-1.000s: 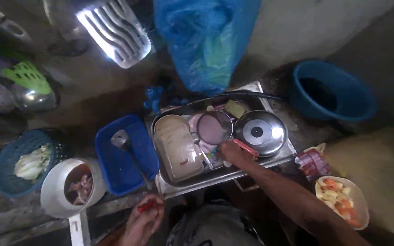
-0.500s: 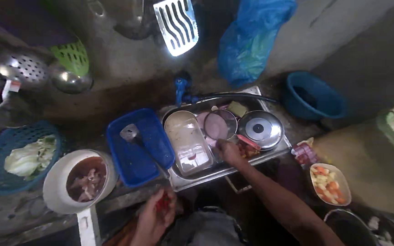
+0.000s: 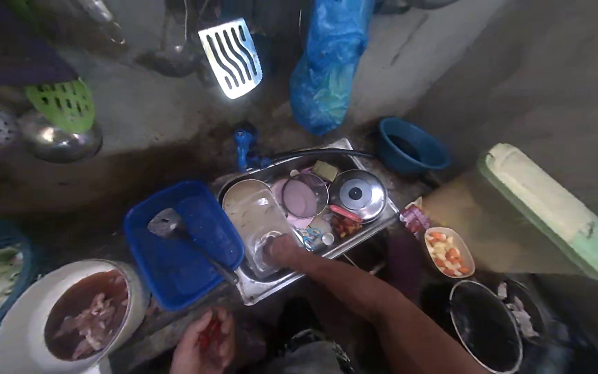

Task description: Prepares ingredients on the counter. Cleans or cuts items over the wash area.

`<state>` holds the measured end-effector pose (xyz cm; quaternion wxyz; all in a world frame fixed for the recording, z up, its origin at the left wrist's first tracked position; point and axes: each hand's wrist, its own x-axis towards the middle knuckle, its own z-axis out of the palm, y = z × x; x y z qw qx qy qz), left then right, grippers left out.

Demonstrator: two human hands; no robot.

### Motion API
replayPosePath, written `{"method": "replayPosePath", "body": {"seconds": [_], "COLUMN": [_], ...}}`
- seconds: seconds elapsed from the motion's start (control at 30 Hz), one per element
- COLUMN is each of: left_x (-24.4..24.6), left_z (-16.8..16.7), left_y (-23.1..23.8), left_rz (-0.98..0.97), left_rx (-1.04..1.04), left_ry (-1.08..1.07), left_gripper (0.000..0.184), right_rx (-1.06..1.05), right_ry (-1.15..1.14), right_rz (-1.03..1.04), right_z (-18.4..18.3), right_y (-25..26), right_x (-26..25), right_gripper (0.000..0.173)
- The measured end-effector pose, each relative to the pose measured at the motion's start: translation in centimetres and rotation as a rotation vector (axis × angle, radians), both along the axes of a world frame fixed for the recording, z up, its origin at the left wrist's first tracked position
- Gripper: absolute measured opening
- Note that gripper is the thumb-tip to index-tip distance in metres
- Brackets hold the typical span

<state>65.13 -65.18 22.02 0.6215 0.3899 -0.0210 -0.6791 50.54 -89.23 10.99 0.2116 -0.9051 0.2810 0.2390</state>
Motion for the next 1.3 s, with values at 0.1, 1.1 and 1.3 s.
{"method": "replayPosePath", "body": {"seconds": [0.1,1.1,1.3], "left_x": [-0.4,0.5,1.2], "left_z": [0.5,-2.1,-3.4], "left_y": [-1.8,-32.5,-33.8], "left_rz": [0.009,0.385,0.397], "left_rx": [0.033,0.108,0.0], "left_ry": [-0.045,-0.039,-0.036], "left_gripper": [0.047,0.041,0.03], "right_rx": [0.01,0.207,0.604], "right_ry": [-0.13,-0.862,-1.195], "right_rz": [-0.161,-0.24,-0.747], "right_z": [3.4,20.3,11.8], "right_y": [-0.5,-16.7,-17.9], "right_x": [-0.5,7.0,5.1], "right_gripper": [0.037,0.049,0.04]}}
